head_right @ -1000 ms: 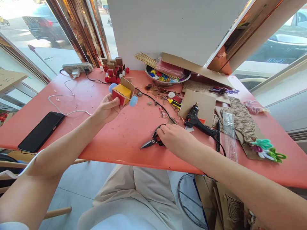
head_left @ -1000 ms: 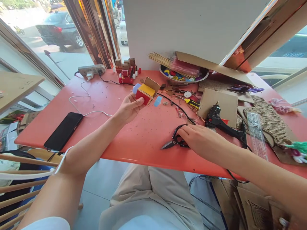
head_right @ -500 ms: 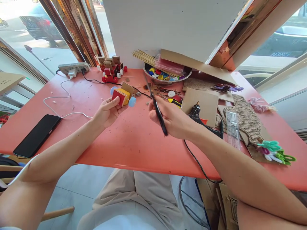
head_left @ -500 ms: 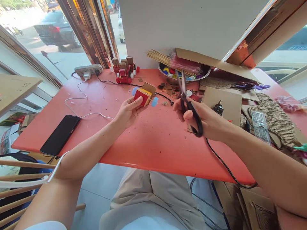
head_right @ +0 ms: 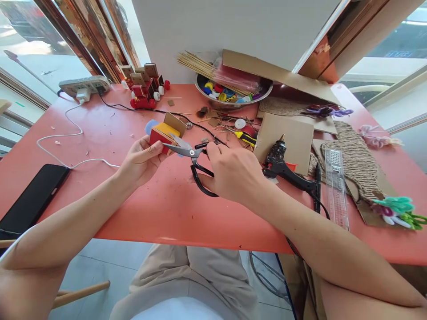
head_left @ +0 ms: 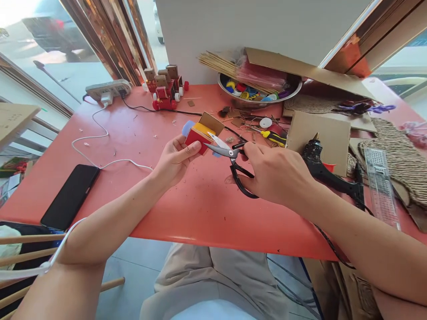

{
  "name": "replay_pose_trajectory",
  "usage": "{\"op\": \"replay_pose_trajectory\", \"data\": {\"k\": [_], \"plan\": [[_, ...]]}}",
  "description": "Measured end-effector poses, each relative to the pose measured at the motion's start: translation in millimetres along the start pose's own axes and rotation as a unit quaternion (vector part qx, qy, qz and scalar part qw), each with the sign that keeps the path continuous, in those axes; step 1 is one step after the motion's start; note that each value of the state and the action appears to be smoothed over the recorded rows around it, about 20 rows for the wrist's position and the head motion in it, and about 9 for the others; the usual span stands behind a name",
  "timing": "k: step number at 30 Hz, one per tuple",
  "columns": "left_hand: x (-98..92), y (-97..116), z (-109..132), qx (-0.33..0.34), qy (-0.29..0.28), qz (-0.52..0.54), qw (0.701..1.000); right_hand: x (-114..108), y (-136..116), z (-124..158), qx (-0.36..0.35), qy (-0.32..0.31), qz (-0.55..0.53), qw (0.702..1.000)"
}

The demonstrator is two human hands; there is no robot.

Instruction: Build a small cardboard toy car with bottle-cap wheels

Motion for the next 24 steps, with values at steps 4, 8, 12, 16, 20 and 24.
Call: {"op": "replay_pose_trajectory", "data": {"k": [4,8,12,16,20,24], "plan": [[9.7,0.7,3.4,-0.001,-0.019,0.007,1.0,-0.7,1.5,3.8,-0.007,0.017,0.007,1.0],[16.9,1.4,6.1,0.002,-0.025,0.012,1.0,1.4,-0.5,6.4,-0.011,0.015,0.015,1.0],[18.7,4.5,6.6,0.018,-0.028,-0.002,0.999,0.5,-1.9,9.1,-0.02,0.033,0.024,0.999],[16.6,10.3,5.9,0.041,-0.026,-0.031,0.998,0.7,-1.1,10.7,-0.021,0.035,0.031,0.999],[15.2,12.7,5.5,0.051,-0.022,-0.047,0.997,-0.9,0.0,10.8,-0.012,0.039,0.034,0.999],[13.9,14.4,5.2,0.061,-0.016,-0.049,0.997,-2.4,-1.1,12.0,-0.019,0.059,0.043,0.997]]}}
Point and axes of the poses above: each hand's wrist, its own z-axis away from the middle knuckle, its own x-axis out of the palm, y = z × x, the point moved 10 cm from there along -z, towards the middle knuckle, and after that the axes turned 5 degrees about x, right-handed, at the moved point
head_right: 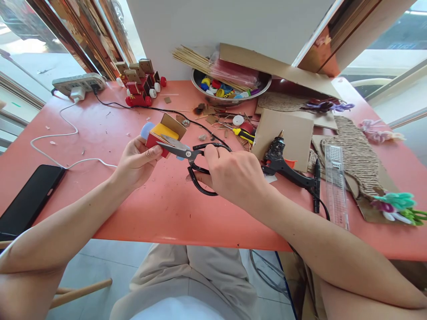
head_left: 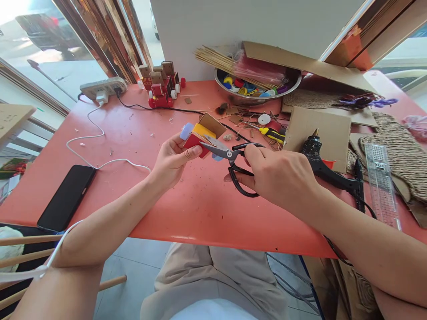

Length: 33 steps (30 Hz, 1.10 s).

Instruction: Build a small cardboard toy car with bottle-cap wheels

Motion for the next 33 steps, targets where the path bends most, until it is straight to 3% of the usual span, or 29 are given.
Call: {"op": "replay_pose_trajectory", "data": {"k": [11,33], "plan": [[-2.0,1.0,-0.3,-0.004,0.013,-0.008,1.0,3.4,2.8,-0.2,-0.004,0.037,0.035,0.999],[5.6,-2.3,4.1,-0.012,-0.012,-0.043,0.999,7.6,-4.0,-4.5,0.032,-0.054,-0.006,0.998]]}}
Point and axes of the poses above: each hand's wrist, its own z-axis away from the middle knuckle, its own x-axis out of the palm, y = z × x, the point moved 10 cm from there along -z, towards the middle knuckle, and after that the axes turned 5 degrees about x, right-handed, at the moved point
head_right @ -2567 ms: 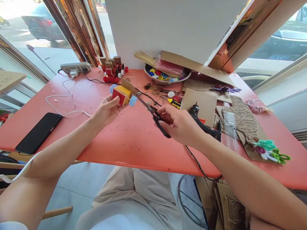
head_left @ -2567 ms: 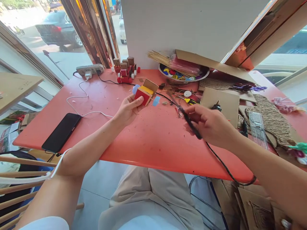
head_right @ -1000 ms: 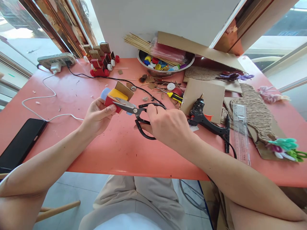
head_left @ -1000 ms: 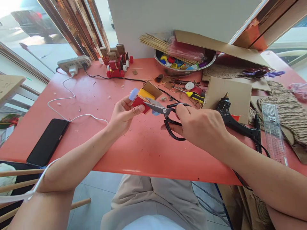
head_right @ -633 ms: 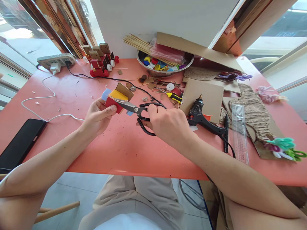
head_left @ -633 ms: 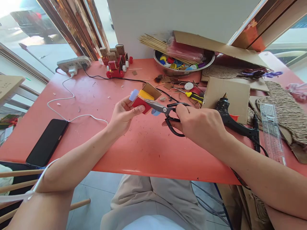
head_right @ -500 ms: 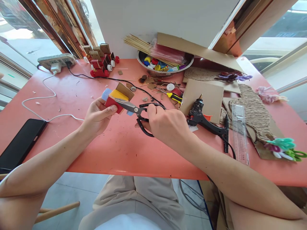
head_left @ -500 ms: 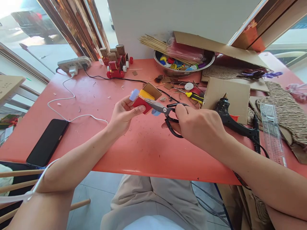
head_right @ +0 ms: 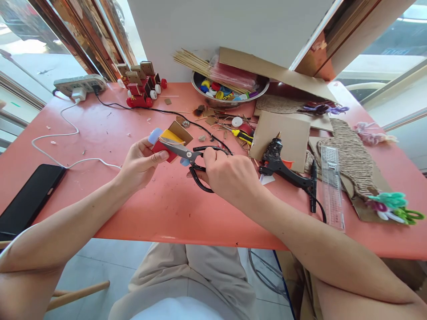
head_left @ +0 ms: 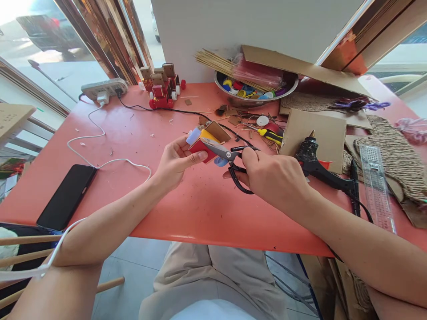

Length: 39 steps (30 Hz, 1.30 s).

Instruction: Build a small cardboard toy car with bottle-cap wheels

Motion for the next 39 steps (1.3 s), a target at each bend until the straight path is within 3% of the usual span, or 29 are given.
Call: {"op": "replay_pose_trajectory", "data": {"k": [12,18,23,26,29,34,39], "plan": [[4.7,-2.6,4.0,0.001,-0.01,0.002,1.0,-7.8,-2.0,4.2,-0.019,0.034,0.031,0.999],[3.7,-6.1,4.1,-0.007,-0.001,0.006,1.0,-0.3,0.3,2.6,-0.005,0.027,-0.014,1.0],[3.4,-1.7,1.7,0.007,-0.012,0.007,1.0,6.4,24.5,-11.5,0.045,0.01,-0.175,0.984],[3.4,1.4,-0.8,0.009,-0.024,0.019,0.999,8.5,45.1,-18.0,0.068,-0.018,-0.35,0.934],[0.2,4.9,-4.4,0.02,-0.022,0.029,0.999,8.0,57.6,-19.4,0.054,-0.022,-0.423,0.904],[-5.7,6.5,-9.1,0.03,-0.023,0.027,0.999,19.7,49.1,-15.2,-0.022,-0.032,-0.34,0.94],[-9.4,4.2,-8.7,0.022,-0.014,0.03,0.999,20.3,38.3,-8.1,-0.02,-0.042,-0.223,0.974]]}}
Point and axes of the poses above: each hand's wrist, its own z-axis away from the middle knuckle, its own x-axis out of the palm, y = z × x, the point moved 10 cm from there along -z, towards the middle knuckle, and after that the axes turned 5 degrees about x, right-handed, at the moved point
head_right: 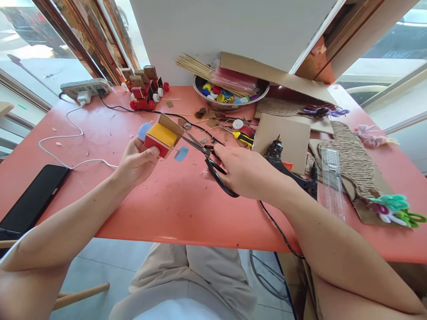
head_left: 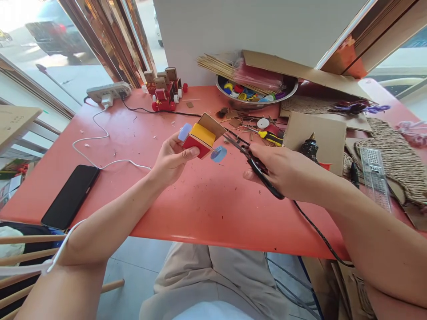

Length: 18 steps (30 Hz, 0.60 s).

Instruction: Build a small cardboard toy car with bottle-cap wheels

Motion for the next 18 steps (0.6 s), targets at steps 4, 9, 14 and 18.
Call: {"op": "replay_pose_trajectory", "data": {"k": [4,9,14,18], "plan": [[4.5,-0.8,2.4,-0.006,-0.004,0.003,1.0,0.2,-12.6,3.3,0.016,-0.052,0.044,0.998],[13.2,0.3,5.0,-0.004,-0.038,-0.014,0.999,3.4,-12.4,2.0,0.026,-0.021,0.07,0.997],[11.4,-2.3,6.6,-0.01,-0.047,-0.002,0.999,8.4,-11.2,3.4,0.017,0.012,0.075,0.997],[14.0,-1.7,7.1,-0.005,-0.07,-0.004,0.998,9.2,-13.5,4.9,0.02,0.002,0.092,0.996]]}}
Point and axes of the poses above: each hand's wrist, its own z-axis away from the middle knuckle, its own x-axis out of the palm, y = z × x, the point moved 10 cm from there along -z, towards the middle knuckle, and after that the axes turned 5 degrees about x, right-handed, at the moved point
